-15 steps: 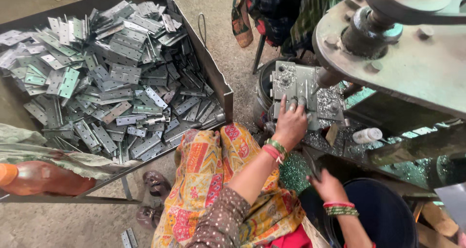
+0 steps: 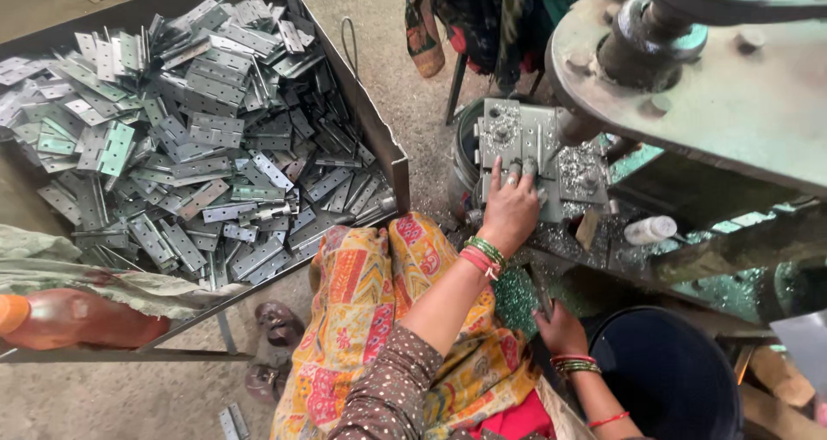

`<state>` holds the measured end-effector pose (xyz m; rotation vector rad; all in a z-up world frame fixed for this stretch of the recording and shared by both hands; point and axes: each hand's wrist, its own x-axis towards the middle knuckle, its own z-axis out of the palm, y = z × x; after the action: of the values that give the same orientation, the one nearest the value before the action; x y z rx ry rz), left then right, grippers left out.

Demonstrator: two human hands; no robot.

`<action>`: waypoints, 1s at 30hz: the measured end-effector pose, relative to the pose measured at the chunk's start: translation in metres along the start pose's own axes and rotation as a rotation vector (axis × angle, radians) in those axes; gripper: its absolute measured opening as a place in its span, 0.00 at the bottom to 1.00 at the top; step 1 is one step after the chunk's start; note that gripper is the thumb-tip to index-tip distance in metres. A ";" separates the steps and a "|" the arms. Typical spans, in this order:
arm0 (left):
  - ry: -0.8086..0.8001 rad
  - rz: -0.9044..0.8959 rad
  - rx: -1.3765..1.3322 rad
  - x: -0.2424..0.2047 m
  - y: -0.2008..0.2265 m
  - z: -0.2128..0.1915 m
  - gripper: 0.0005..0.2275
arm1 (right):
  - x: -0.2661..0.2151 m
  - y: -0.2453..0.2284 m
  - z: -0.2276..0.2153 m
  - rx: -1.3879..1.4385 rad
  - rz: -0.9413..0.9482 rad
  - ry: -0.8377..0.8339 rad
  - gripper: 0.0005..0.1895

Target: The person sits on the floor and repeatedly picks up metal brackets from a nearby bin, places them into a press machine, and operates the lever to process them. The processed brackets are then dropped into a bin below.

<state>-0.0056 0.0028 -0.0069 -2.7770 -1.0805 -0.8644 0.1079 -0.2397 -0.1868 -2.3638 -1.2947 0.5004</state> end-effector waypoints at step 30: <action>0.261 -0.708 0.195 -0.102 -0.219 -0.070 0.08 | 0.025 -0.014 -0.076 -0.168 0.201 -0.219 0.26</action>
<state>-0.2396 0.0901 -0.0346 -2.0400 -1.9922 -1.0504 0.1479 -0.2246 -0.1175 -2.6576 -1.2377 0.7572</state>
